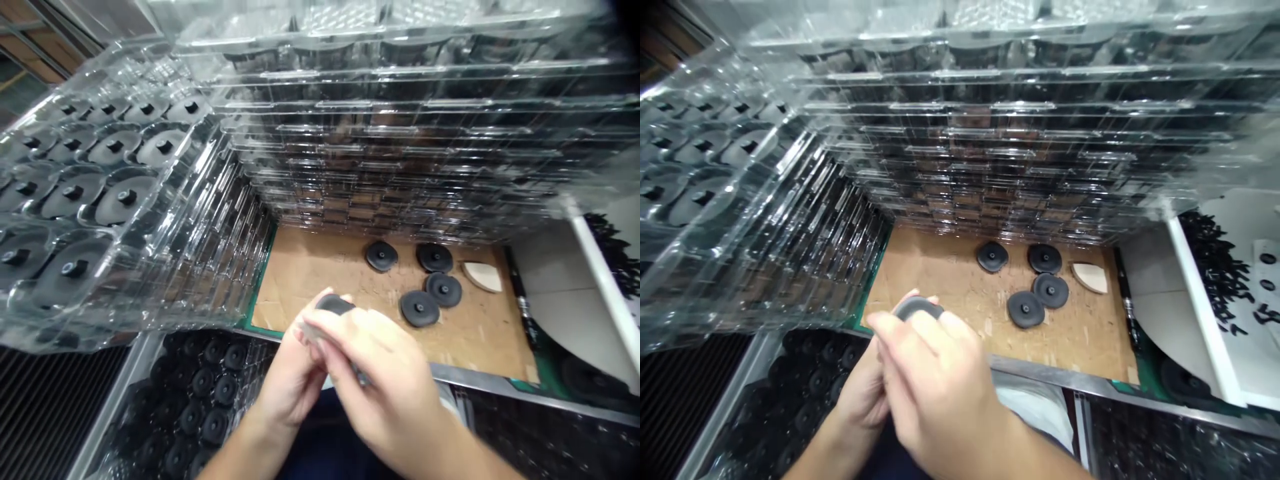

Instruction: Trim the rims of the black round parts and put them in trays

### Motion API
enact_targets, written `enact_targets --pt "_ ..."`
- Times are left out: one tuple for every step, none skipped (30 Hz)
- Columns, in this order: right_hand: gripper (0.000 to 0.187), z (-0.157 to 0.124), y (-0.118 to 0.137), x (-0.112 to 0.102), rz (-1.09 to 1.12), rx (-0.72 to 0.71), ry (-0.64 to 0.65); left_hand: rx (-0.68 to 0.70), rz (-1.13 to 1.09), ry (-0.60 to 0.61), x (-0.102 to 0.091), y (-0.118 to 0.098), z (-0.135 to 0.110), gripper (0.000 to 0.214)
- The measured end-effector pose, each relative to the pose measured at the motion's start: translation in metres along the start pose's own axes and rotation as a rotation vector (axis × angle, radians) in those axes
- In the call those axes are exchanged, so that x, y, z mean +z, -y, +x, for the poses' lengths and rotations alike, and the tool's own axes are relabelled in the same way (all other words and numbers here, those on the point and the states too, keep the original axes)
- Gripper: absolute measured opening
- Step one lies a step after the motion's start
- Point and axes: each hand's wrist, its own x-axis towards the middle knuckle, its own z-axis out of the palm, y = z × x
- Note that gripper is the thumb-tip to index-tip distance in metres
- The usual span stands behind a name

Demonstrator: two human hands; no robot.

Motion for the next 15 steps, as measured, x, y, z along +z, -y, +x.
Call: enact_targets --pt "0.022 -0.002 0.000 -0.002 0.030 0.020 0.083 0.006 -0.006 0.000 -0.002 -0.001 0.001 0.054" --pt "0.021 -0.007 -0.003 -0.006 0.051 0.079 0.148 0.017 -0.013 0.000 -0.003 -0.002 0.002 0.056" --pt "0.020 -0.014 -0.009 -0.010 0.060 0.155 0.185 0.029 -0.021 -0.003 -0.005 -0.003 0.002 0.059" --pt "0.019 -0.021 -0.018 -0.014 0.054 0.241 0.173 0.034 -0.035 -0.002 -0.006 -0.004 0.002 0.060" --pt "0.018 -0.027 -0.027 -0.017 0.034 0.328 0.115 0.032 -0.054 0.007 -0.006 -0.004 0.002 0.059" --pt "0.018 -0.032 -0.036 -0.019 0.010 0.409 0.036 0.027 -0.075 0.028 -0.005 -0.005 0.002 0.058" --pt "0.018 -0.036 -0.045 -0.019 -0.009 0.476 -0.035 0.019 -0.093 0.049 -0.004 -0.005 0.002 0.056" --pt "0.020 -0.038 -0.053 -0.016 -0.018 0.525 -0.078 0.012 -0.106 0.065 -0.002 -0.005 0.001 0.054" --pt "0.022 -0.038 -0.061 -0.011 -0.017 0.548 -0.088 0.010 -0.116 0.081 0.000 -0.004 0.000 0.054" --pt "0.024 -0.036 -0.068 -0.004 -0.007 0.551 -0.067 0.010 -0.124 0.088 0.001 -0.004 -0.001 0.054" --pt "0.026 -0.034 -0.075 0.006 0.011 0.543 -0.026 0.013 -0.130 0.088 0.002 -0.004 -0.002 0.055" --pt "0.027 -0.031 -0.082 0.017 0.030 0.530 0.019 0.016 -0.136 0.093 0.003 -0.004 -0.003 0.056" --pt "0.026 -0.029 -0.089 0.029 0.044 0.521 0.057 0.017 -0.144 0.107 0.003 -0.004 -0.004 0.058" --pt "0.024 -0.028 -0.095 0.041 0.051 0.517 0.088 0.013 -0.154 0.130 0.004 -0.004 -0.005 0.059" --pt "0.024 -0.027 -0.101 0.052 0.051 0.521 0.107 0.005 -0.161 0.152 0.003 -0.004 -0.006 0.059"
